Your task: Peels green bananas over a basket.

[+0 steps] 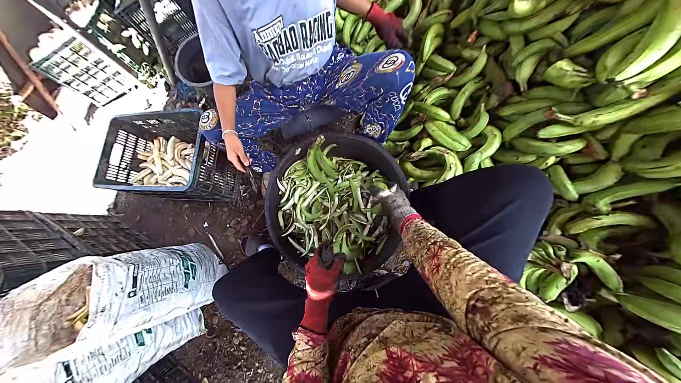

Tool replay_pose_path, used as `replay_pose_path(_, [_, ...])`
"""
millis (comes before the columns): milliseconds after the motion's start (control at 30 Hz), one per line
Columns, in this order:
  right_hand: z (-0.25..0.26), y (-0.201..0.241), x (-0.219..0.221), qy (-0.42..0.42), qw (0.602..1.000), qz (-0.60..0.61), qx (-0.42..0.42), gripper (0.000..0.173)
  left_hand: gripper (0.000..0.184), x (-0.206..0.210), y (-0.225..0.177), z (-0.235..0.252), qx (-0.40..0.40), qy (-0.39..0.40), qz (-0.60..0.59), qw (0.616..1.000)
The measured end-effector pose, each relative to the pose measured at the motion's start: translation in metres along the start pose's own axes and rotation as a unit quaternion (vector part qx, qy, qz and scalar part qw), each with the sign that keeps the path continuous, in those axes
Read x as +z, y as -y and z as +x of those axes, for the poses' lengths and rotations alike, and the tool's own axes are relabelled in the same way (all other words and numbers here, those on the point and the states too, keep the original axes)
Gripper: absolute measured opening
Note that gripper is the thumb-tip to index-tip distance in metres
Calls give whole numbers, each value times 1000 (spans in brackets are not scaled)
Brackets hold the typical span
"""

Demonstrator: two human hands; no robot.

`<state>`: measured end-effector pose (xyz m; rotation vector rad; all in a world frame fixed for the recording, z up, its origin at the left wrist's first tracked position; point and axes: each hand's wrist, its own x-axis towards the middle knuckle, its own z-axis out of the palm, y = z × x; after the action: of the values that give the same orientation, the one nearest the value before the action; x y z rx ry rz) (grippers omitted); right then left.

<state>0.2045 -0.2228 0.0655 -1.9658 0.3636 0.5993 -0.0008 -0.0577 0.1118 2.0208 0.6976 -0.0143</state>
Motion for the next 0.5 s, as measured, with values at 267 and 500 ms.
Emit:
replay_pose_path(267, [-19,-13,46,226,973,-14,55,77,53,-15,-23,25,89,-56,-26,994])
replay_pose_path(500, [-35,22,44,236,877,407,96,38,52,-13,-52,36,75,58,-16,995])
